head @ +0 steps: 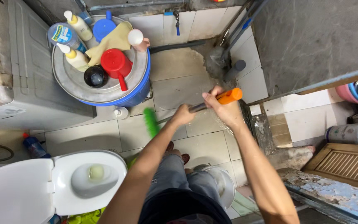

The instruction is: The person washes a red basin with a cloth, rinses it under a tap, and then scrubs the tiled bathroom floor with a green broom. The person also turns the tap on and off during the process.

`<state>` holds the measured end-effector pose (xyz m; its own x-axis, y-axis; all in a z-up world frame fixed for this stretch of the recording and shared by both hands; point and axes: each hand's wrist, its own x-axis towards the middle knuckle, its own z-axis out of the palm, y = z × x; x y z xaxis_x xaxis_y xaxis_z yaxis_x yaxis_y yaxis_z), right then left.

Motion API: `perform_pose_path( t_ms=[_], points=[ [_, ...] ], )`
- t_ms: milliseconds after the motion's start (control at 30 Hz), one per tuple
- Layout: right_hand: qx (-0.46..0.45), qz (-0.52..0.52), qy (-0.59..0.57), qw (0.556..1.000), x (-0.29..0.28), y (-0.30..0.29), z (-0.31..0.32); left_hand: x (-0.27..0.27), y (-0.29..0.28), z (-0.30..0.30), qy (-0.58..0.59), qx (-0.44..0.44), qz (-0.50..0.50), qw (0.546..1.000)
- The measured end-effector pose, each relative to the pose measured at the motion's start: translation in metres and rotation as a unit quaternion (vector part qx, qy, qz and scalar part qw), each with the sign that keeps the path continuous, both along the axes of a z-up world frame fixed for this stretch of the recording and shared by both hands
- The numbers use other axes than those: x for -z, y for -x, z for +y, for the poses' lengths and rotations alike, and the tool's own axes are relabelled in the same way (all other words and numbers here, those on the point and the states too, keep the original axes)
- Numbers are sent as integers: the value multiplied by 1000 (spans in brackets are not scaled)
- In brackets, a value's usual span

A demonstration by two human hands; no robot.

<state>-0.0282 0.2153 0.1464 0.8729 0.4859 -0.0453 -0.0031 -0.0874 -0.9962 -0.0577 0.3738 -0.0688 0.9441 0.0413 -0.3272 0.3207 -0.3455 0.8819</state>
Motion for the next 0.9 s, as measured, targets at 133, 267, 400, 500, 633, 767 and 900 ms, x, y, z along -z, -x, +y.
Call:
perform_pose_path(
  t_ms=[133, 267, 400, 500, 633, 767, 900],
  points=[
    [-67, -119, 122, 983, -42, 25, 4, -5, -16, -21, 1, -15, -94, 995],
    [-134, -196, 68, 969, -73, 51, 4, -41, -17, -28, 148, 40, -165, 974],
    [-12, -143, 46, 989, -80, 43, -18, -73, -10, -41, 52, 4, -63, 997],
    [28, -151, 18, 988, -69, 17, -19, -81, -9, -23, -6, -20, -86, 996],
    [11, -40, -134, 990, -40, -3, 2, -60, 3, 12, -53, -41, -48, 997],
    [-19, 1, -86, 996, -12, -9, 33, -18, 14, 46, -74, -82, -32, 993],
    [-63, -59, 8, 996, -8, -5, 48, 17, 8, 45, -63, -127, -76, 987]
  ],
)
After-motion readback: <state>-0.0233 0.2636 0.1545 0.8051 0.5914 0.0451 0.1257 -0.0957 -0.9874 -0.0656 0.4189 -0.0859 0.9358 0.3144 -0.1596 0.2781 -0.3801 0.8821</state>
